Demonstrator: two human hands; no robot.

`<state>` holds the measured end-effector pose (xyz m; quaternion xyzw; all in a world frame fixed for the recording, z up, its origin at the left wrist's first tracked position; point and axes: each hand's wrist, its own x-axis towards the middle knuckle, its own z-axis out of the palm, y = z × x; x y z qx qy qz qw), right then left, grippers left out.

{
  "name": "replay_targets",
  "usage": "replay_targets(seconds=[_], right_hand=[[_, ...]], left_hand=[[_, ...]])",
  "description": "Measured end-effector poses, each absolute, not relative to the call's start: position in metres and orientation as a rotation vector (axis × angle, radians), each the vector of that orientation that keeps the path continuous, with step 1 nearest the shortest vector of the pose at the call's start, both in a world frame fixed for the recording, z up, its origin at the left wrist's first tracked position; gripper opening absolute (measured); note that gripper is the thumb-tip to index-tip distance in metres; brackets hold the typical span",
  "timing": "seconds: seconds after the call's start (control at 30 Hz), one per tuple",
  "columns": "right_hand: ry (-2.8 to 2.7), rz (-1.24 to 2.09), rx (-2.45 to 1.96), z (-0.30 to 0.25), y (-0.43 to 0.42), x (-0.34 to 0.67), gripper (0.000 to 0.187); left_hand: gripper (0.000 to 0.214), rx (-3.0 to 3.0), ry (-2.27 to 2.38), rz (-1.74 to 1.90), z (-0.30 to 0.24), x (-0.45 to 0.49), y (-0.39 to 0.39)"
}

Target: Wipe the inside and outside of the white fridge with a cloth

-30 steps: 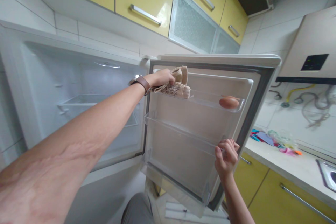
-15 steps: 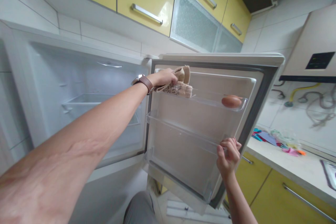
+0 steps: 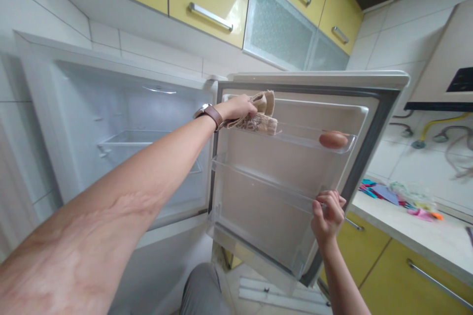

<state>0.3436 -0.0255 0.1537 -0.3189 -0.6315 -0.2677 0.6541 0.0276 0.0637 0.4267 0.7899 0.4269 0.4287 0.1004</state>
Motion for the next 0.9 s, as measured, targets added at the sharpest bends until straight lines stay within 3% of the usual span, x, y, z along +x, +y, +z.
replay_targets(seconds=[0.37,0.5,0.77,0.9], right_hand=[[-1.423,-0.596,-0.709,0.155,-0.024,0.344,0.034],[-1.395,-0.598,-0.713,0.155,-0.023,0.344,0.036],[-1.423,-0.598,-0.675,0.154,-0.023,0.343,0.029],[-1.425,-0.603,-0.674,0.153,-0.022,0.344,0.029]], left_hand=[[0.006,2.325,1.16,1.311,0.424,0.028,0.069],[0.005,2.114,0.998,1.637,0.423,0.022,0.069],[0.025,1.202,0.767,2.393,0.447,-0.057,0.075],[0.031,1.208,0.836,2.439,0.439,-0.09,0.07]])
